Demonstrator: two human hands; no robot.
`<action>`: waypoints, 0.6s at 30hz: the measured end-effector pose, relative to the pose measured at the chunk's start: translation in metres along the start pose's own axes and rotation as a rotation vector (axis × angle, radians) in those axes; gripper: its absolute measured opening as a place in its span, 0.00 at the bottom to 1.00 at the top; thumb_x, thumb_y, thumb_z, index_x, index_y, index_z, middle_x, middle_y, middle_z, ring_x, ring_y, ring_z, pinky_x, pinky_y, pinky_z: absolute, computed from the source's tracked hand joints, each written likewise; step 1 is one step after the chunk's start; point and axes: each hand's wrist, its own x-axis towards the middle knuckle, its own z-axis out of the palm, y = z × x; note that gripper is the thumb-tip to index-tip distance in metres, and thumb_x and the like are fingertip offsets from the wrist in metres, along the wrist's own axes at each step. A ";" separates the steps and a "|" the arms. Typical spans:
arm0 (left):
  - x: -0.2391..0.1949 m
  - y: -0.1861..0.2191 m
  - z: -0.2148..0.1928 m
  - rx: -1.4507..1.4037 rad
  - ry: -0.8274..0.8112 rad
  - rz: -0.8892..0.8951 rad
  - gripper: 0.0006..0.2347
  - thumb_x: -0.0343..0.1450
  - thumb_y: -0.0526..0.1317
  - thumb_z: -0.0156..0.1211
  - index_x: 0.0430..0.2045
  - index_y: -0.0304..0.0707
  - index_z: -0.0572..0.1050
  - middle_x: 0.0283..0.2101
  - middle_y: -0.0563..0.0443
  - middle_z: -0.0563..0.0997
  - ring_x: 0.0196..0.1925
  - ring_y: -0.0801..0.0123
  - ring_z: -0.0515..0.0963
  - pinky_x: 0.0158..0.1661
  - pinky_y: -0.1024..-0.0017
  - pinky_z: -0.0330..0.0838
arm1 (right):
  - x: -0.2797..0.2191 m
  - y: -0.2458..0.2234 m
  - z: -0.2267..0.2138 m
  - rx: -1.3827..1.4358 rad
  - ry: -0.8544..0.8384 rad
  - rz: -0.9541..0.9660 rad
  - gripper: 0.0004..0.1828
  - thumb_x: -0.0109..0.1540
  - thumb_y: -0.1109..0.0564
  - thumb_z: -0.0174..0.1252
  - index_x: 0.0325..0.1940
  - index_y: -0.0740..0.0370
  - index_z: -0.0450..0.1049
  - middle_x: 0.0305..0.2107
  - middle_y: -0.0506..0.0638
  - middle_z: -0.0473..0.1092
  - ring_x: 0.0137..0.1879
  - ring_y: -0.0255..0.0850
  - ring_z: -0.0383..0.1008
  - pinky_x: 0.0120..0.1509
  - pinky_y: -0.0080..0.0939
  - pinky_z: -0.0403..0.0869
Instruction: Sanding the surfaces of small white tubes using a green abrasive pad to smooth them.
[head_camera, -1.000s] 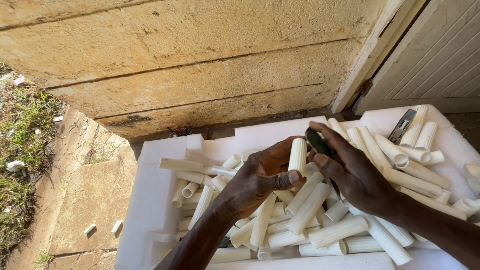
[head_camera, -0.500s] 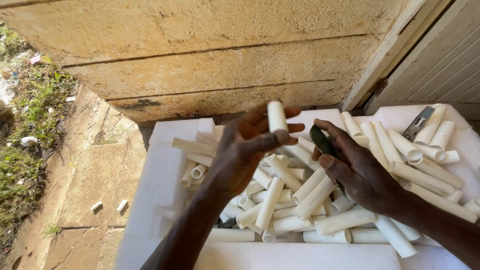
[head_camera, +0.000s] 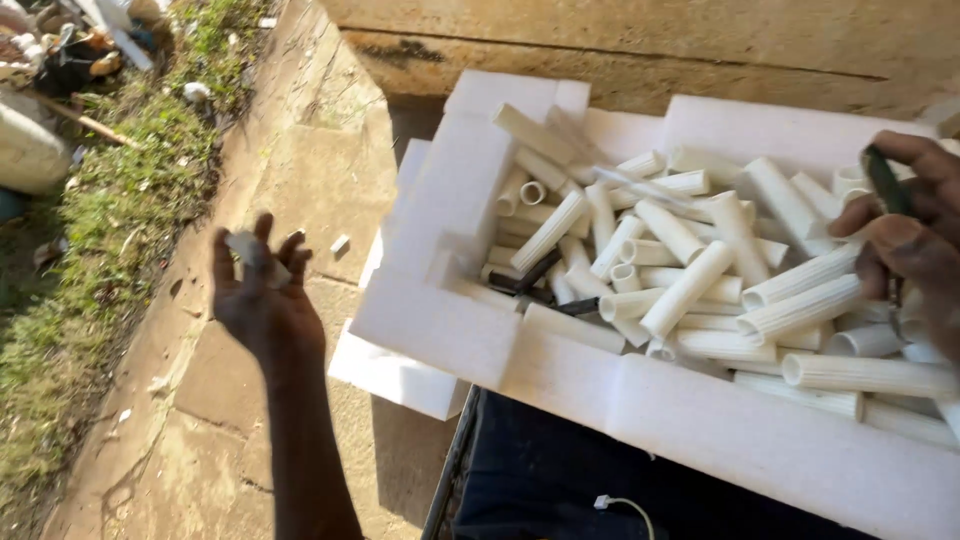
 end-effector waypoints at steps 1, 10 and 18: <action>0.010 -0.042 -0.030 0.006 0.018 0.015 0.26 0.73 0.32 0.59 0.68 0.30 0.59 0.51 0.34 0.83 0.35 0.62 0.86 0.35 0.73 0.84 | 0.005 0.016 -0.012 0.010 -0.021 -0.006 0.36 0.72 0.54 0.42 0.85 0.66 0.50 0.45 0.64 0.64 0.25 0.42 0.58 0.30 0.38 0.62; -0.018 -0.226 -0.183 0.469 0.301 -0.659 0.06 0.64 0.26 0.63 0.32 0.30 0.80 0.26 0.51 0.76 0.24 0.69 0.71 0.25 0.73 0.66 | 0.009 0.020 -0.009 -0.019 -0.094 0.113 0.41 0.73 0.60 0.38 0.91 0.66 0.42 0.47 0.77 0.60 0.22 0.59 0.57 0.25 0.51 0.58; 0.051 -0.231 -0.186 0.127 0.362 -0.580 0.11 0.76 0.36 0.41 0.36 0.37 0.76 0.27 0.46 0.77 0.31 0.55 0.81 0.36 0.59 0.82 | -0.002 -0.057 0.024 -0.122 0.036 0.136 0.36 0.67 0.56 0.44 0.80 0.69 0.55 0.42 0.64 0.68 0.25 0.48 0.60 0.32 0.44 0.63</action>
